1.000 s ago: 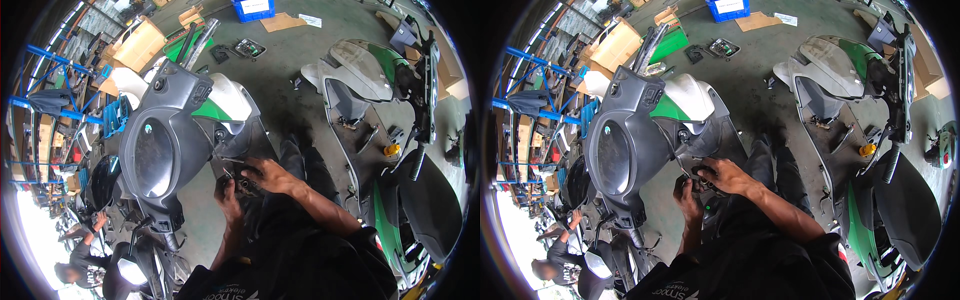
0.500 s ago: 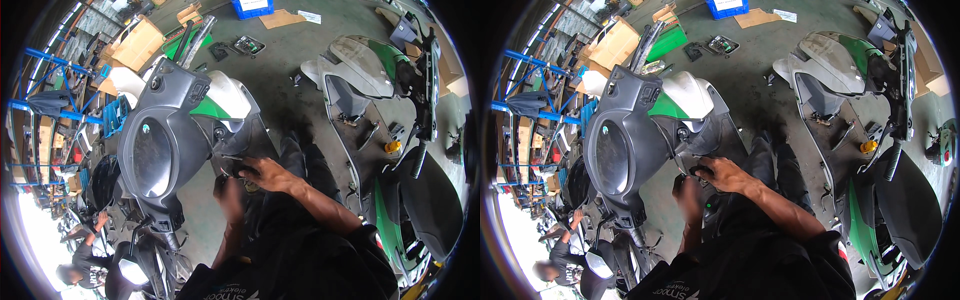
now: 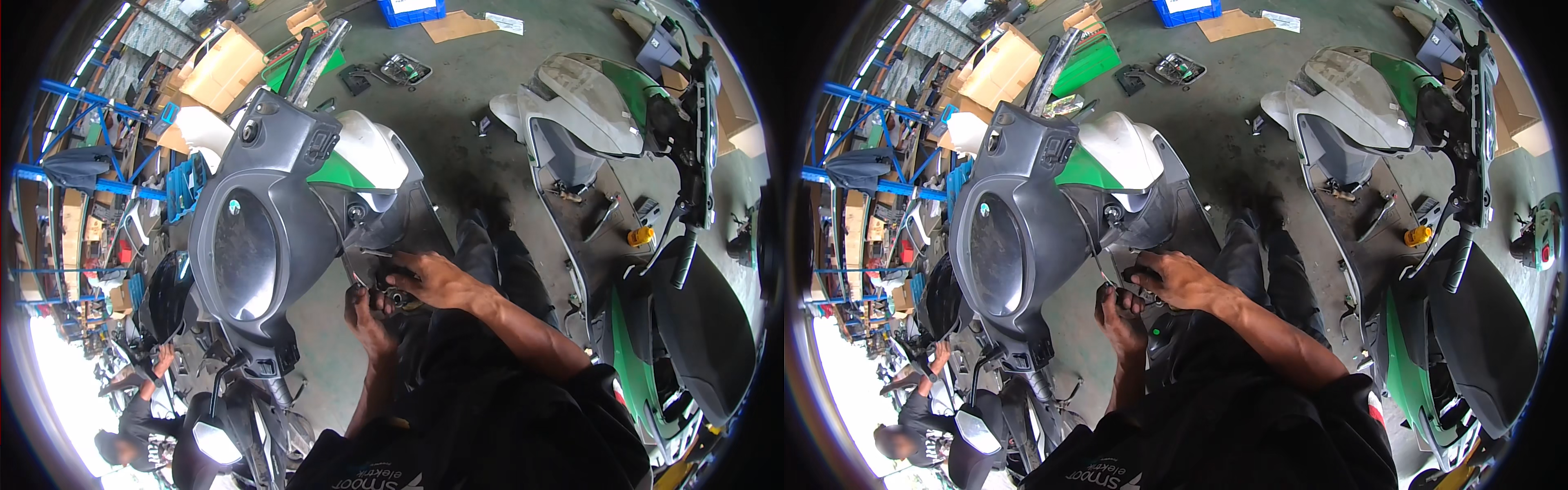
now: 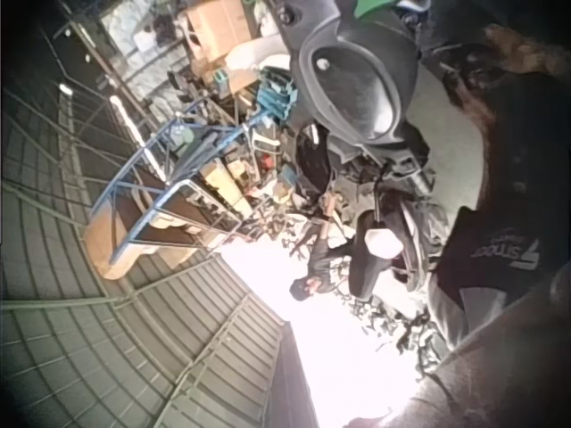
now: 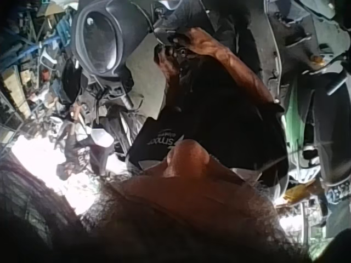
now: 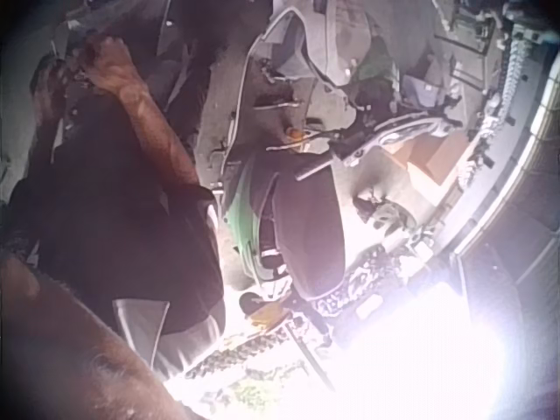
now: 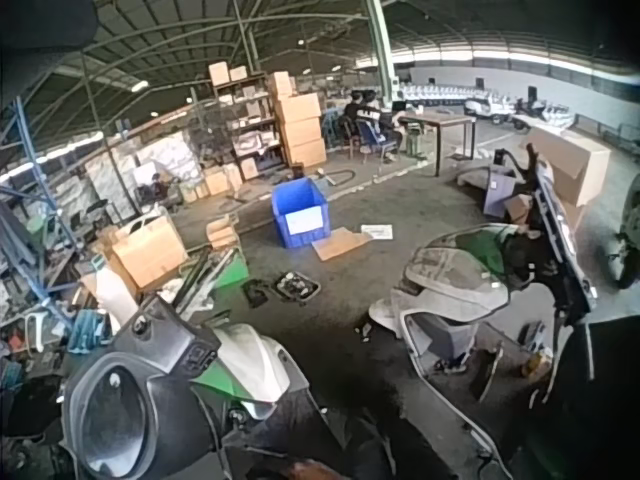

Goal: The person works on the internal wiring and electronic components of a scooter, using pliers to manipulate wires and connectors before fitting a plastic component back into place.

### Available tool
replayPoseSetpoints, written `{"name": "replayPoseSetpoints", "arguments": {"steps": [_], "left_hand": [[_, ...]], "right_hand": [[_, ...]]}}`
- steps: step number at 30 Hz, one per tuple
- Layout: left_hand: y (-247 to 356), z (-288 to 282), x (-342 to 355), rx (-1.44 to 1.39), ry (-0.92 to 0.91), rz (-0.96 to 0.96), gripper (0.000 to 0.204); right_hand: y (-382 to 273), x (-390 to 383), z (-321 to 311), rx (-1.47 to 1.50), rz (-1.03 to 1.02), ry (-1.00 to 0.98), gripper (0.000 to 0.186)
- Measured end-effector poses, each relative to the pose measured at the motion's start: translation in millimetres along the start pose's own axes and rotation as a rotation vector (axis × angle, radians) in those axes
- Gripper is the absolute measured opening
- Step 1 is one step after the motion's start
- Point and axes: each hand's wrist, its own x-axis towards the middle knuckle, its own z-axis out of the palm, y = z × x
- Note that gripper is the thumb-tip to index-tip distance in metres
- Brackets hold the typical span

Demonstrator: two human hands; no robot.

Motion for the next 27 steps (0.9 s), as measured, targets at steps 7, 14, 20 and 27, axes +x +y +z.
{"name": "replayPoseSetpoints", "arguments": {"steps": [7,14,20,27], "left_hand": [[2.6,-5.2,6.8,0.003,-0.095,-0.07,0.016],[1.2,-15.2,13.7,-0.132,-0.093,-0.24,0.018],[-5.8,-6.2,3.5,0.163,-0.042,0.013,0.016],[-7.9,-16.6,13.4,-0.235,-0.077,-0.232,0.015]], "right_hand": [[3.1,1.3,0.8,0.01,-0.029,-0.004,0.038],[6.0,4.5,2.6,-0.025,-0.014,0.004,0.038],[4.9,6.4,1.4,-0.047,0.015,-0.006,0.036],[0.3,9.4,1.9,-0.046,-0.024,-0.009,0.029]]}}
